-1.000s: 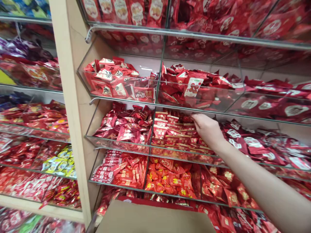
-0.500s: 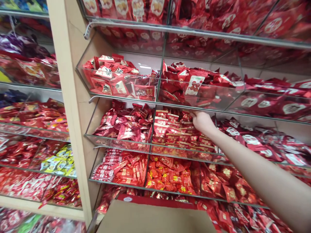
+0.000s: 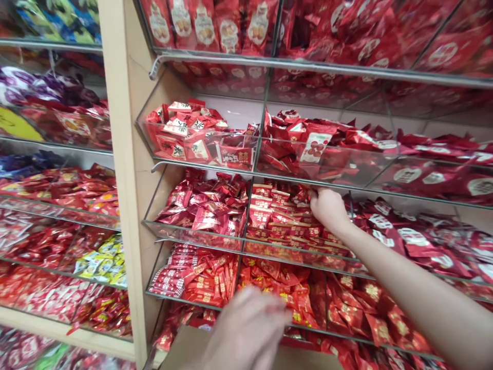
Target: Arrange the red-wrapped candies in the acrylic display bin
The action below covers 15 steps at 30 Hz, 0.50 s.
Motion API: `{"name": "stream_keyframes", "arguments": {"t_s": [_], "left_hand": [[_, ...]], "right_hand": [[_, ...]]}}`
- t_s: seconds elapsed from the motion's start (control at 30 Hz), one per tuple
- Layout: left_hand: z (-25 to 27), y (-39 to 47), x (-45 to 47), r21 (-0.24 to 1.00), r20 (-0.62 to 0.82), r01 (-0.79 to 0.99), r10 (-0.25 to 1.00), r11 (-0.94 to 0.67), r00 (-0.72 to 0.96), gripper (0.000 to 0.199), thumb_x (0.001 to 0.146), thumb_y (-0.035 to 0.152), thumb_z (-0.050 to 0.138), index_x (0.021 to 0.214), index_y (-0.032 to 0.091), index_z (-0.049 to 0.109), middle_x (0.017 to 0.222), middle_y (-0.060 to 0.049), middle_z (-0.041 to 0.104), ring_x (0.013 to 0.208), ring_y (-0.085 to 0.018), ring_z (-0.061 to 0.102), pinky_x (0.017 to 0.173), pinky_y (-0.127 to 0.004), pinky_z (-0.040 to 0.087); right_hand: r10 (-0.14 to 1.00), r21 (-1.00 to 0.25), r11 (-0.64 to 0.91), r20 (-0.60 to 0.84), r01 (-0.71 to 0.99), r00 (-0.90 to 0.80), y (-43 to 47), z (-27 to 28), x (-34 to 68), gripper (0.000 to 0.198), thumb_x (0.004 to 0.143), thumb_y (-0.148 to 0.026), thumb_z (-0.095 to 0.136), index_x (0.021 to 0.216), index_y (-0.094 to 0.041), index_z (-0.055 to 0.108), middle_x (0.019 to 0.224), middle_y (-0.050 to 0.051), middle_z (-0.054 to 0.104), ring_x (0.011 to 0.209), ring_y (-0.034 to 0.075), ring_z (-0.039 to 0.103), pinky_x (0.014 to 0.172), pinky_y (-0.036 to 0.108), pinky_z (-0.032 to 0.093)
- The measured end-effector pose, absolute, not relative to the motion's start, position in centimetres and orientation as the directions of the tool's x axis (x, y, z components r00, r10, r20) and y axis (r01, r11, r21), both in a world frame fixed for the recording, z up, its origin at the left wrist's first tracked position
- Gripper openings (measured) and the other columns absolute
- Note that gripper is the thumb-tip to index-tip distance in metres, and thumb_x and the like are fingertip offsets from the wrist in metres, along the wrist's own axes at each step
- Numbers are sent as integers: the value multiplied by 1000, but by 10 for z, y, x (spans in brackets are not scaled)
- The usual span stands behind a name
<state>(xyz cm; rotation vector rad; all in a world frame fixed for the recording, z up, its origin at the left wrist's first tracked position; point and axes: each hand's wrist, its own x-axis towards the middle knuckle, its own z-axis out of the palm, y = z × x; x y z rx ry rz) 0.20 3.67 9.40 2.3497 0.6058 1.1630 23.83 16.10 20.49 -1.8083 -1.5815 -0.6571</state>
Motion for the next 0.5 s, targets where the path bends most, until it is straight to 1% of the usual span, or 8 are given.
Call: {"name": "stream_keyframes", "arguments": {"t_s": [0.03,0.1,0.13,0.2,0.27,0.33,0.4,0.5], "left_hand": [[119,52,9,374,692,270,461,-887,556,33,80,19,44,110,26,56,108,-4,61,94,-20,53,84,-38,44],[167,82,30,8,736,428,295,-904,609,32,82,13,37,107,16,56,107,-7,59,96,-19,48,86,-37,41],[187,96,43,-123,718,497,268,-859,642,29,82,12,37,101,14,59,105,-8,59,98,-20,46,86,-37,41],[214,117,71,-303,670,614,295,-729,681,24,80,12,39,88,12,62,97,-10,59,95,-22,45,77,-36,42],[222,128,94,-405,635,670,335,-623,696,22,78,11,42,79,10,64,89,-12,59,93,-25,45,70,-36,41],[220,132,109,-444,621,699,370,-561,691,24,78,11,42,78,9,65,86,-13,59,89,-26,46,66,-36,39],[215,133,116,-434,603,725,425,-535,675,27,80,11,39,84,9,66,90,-13,59,89,-26,46,68,-37,38],[216,140,119,-371,561,781,550,-502,619,29,79,12,38,89,7,66,97,-16,60,94,-28,47,73,-39,38]], "right_hand": [[684,-144,-68,714,987,151,162,206,239,35,83,-25,32,101,-11,59,90,19,66,87,33,61,73,39,44],[709,-143,-61,691,988,144,162,207,240,35,82,-24,33,100,-11,60,91,19,66,88,33,61,74,38,44],[717,-137,-58,684,989,137,162,208,242,34,82,-24,33,98,-11,60,91,19,66,89,33,61,75,38,44],[720,-119,-69,681,991,132,161,209,244,33,82,-23,33,96,-11,61,91,19,66,88,31,61,75,36,44],[712,-99,-89,689,991,133,160,209,248,32,81,-21,34,94,-10,61,89,19,67,85,29,62,74,35,44],[702,-86,-97,701,992,129,159,208,251,30,81,-21,35,91,-10,62,86,18,67,81,28,63,73,34,45],[692,-83,-86,712,993,119,157,208,252,30,80,-20,35,90,-9,62,84,18,67,80,27,63,72,33,45],[683,-109,-51,722,993,114,155,208,252,29,80,-17,35,88,-8,61,84,19,66,81,28,62,72,32,44]]}}
